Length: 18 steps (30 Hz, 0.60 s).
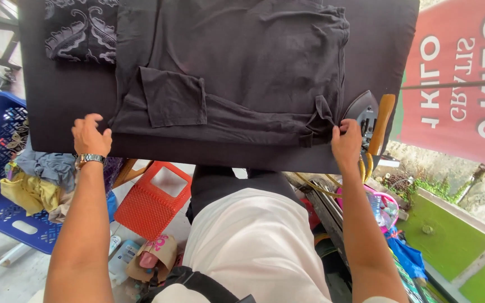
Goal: A person irons a black t-shirt on an ironing board and then folds it.
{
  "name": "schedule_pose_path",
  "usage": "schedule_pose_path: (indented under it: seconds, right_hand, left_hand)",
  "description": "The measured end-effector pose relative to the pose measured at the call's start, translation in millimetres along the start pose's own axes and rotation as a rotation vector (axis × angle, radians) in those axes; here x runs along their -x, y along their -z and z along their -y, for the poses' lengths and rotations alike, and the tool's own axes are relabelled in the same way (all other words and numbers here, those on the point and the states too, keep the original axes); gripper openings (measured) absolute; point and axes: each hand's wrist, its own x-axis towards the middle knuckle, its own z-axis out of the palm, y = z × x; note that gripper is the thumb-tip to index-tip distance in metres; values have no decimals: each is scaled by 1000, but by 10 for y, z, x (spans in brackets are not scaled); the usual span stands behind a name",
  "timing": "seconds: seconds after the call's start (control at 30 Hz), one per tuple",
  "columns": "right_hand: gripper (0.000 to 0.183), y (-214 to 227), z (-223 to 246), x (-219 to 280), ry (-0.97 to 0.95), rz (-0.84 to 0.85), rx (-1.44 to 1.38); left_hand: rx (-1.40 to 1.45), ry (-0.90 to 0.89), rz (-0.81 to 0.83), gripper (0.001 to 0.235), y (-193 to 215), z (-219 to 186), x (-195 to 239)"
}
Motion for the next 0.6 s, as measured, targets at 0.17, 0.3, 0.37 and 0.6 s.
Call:
schedule_pose_path:
  seconds: [0.17, 0.3, 0.37, 0.6]
  right_hand:
    - [49, -558, 594, 557, 208, -318, 313]
    - [58, -649, 363, 527, 162, -237, 520]
    - [38, -497, -41, 335, 270, -454, 458]
    - [28, -578, -60, 691, 148, -523, 234]
  left_hand:
    - [174, -174, -295, 24, -95, -857, 255]
    - [344, -72, -162, 45, -285, -1174, 357]
    - [364, -103, -248, 34, -415, -1124, 297]
    - [343, 145, -475, 45, -621, -688, 390]
